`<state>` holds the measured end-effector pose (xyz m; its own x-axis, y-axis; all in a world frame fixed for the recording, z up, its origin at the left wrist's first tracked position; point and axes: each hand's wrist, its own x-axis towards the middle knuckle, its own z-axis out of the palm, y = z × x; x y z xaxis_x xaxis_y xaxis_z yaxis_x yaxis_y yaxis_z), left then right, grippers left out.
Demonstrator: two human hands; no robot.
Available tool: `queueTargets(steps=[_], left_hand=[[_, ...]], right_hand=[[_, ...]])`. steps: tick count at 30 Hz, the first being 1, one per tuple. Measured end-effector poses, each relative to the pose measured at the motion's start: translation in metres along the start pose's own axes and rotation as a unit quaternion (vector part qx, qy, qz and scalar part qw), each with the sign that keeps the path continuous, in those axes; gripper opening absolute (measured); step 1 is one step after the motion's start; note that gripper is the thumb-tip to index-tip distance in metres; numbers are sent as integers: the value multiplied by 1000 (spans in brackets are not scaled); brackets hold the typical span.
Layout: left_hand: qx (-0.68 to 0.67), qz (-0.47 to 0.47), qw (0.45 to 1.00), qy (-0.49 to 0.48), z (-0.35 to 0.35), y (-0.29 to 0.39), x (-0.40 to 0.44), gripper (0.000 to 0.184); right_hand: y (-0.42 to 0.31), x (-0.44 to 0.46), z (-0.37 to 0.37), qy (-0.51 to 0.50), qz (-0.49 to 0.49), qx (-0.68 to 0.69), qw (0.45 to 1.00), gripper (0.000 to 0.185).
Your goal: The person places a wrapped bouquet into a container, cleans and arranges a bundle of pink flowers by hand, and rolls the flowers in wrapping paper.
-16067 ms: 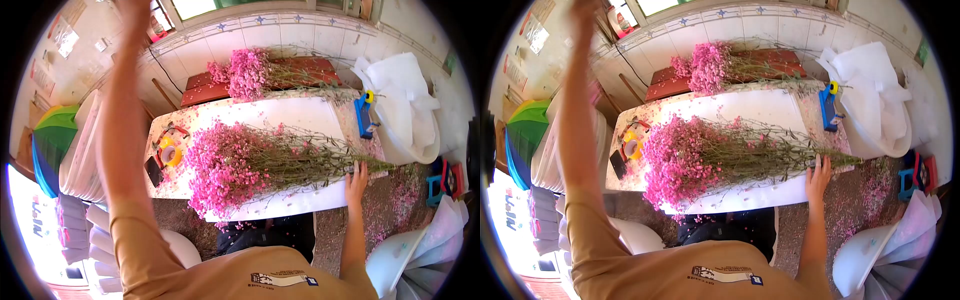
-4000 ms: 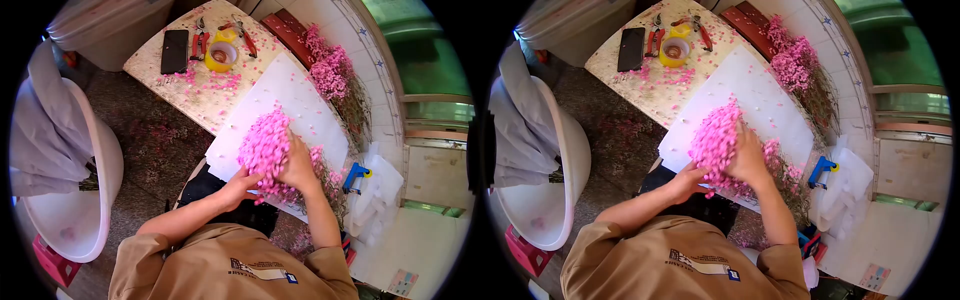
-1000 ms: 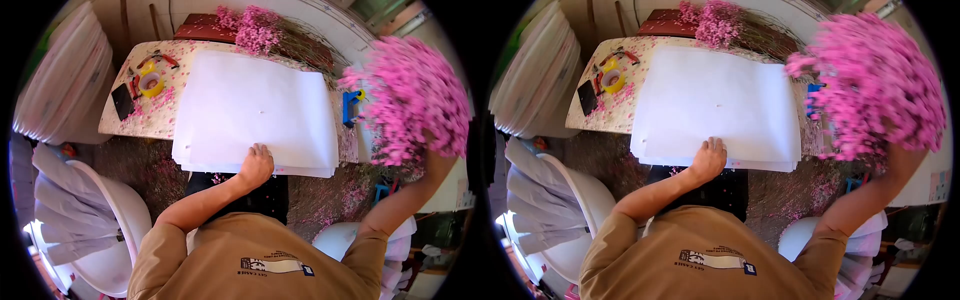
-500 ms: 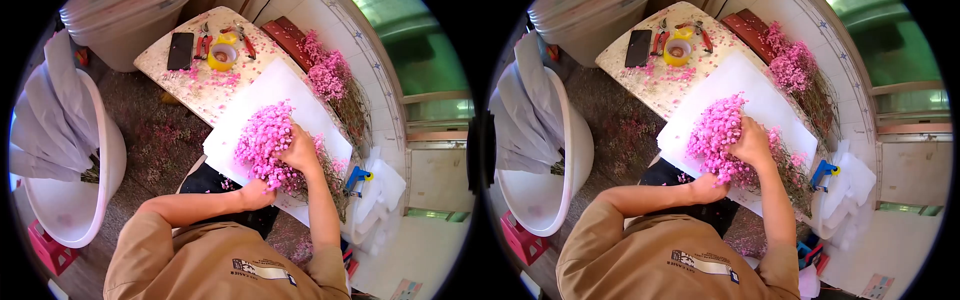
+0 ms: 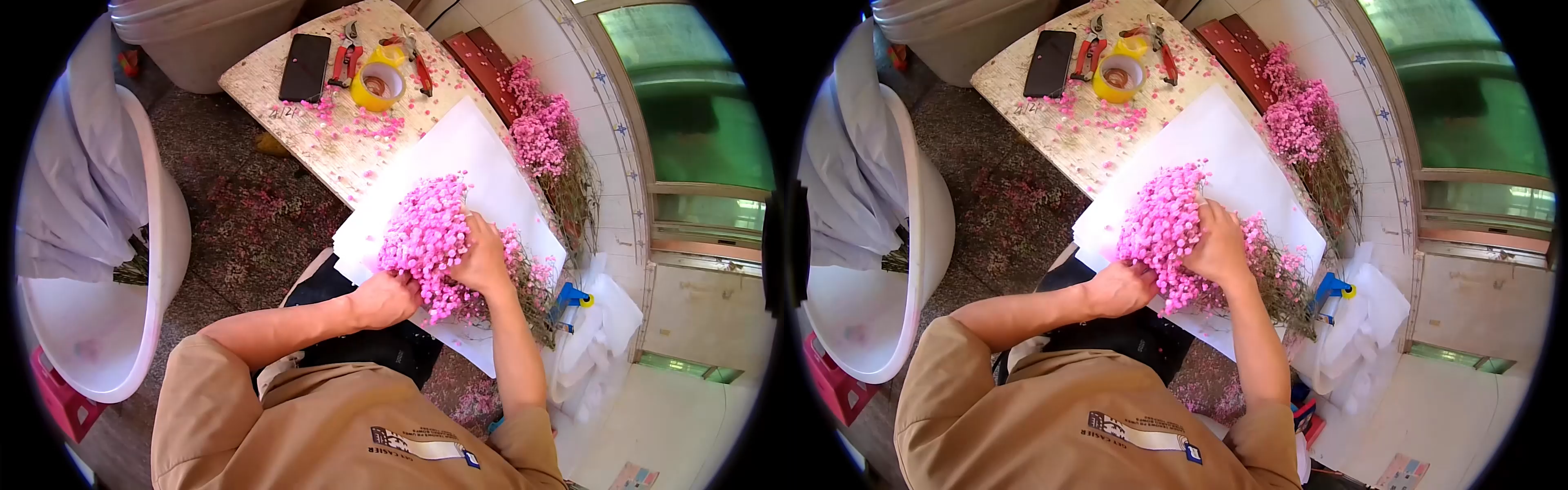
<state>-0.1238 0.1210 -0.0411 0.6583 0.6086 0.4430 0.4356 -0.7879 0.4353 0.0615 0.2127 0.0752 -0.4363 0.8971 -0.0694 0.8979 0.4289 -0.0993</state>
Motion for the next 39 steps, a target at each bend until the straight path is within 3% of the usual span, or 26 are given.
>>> queueTargets(steps=[5, 7, 9, 11, 12, 15, 16, 17, 18, 20, 21, 23, 27, 28, 29, 31, 32, 34, 35, 37, 39], left_hand=[[6, 1, 1000, 5, -12, -3, -1, 13], [7, 8, 1000, -12, -25, -4, -4, 18], [9, 17, 999, -33, -40, -5, -4, 23], [102, 74, 989, 79, -51, -6, 0, 37], [106, 94, 989, 44, -55, -8, 5, 46], [200, 124, 966, 108, -75, -13, 47, 44], [212, 133, 965, 74, -78, -15, 56, 39], [212, 150, 964, 65, -85, -13, 59, 39], [173, 133, 975, 40, -98, -10, 62, 34], [122, 121, 985, 9, -105, -4, 66, 24], [114, 150, 982, -11, -104, -3, 66, 24], [82, 110, 989, -48, -103, -3, 66, 25], [4, 127, 983, -130, -103, -36, 105, 25], [-39, 113, 978, -172, -108, -41, 117, 23], [-57, 54, 955, -285, -115, -43, 134, 21], [-92, 55, 937, -333, -111, -57, 156, 18], [-88, 59, 935, -338, -107, -62, 165, 18], [-107, -47, 902, -416, -99, -71, 183, 22], [-103, -45, 901, -420, -97, -74, 192, 22], [-130, -20, 881, -455, -94, -80, 210, 27], [-97, -10, 874, -477, -84, -87, 226, 27]], right_hand=[[5, 10, -3, -19, 33, 53, 998, 91], [11, 14, -6, -75, 114, 176, 975, 93], [37, 22, 7, -75, 100, 219, 968, 91], [53, 31, 10, -109, 102, 350, 925, 92], [77, 33, 27, -118, 139, 391, 902, 94], [61, 44, 0, -156, 108, 363, 912, 92], [73, 40, 16, -127, 86, 426, 892, 80], [83, 36, 35, -112, 94, 435, 888, 80], [91, 31, 55, -186, 126, 530, 818, 74], [46, 11, 33, -159, -34, 327, 931, 61], [34, 3, 27, -213, 6, 327, 920, 60], [26, -7, 31, -200, 36, 342, 917, 62], [55, 0, 23, -193, 36, 442, 875, 60], [62, 0, 0, -158, 45, 426, 890, 60], [67, -1, -25, -125, 55, 408, 902, 60], [82, -15, -84, 37, 107, 194, 974, 82], [69, -30, -121, 21, 134, 130, 982, 88], [28, -67, -151, -24, 145, 40, 988, 100], [6, -84, -149, -50, 128, 11, 990, 108], [-20, -107, -85, -1, 76, -80, 994, 118], [-18, -103, -39, -29, 82, -91, 992, 119]])
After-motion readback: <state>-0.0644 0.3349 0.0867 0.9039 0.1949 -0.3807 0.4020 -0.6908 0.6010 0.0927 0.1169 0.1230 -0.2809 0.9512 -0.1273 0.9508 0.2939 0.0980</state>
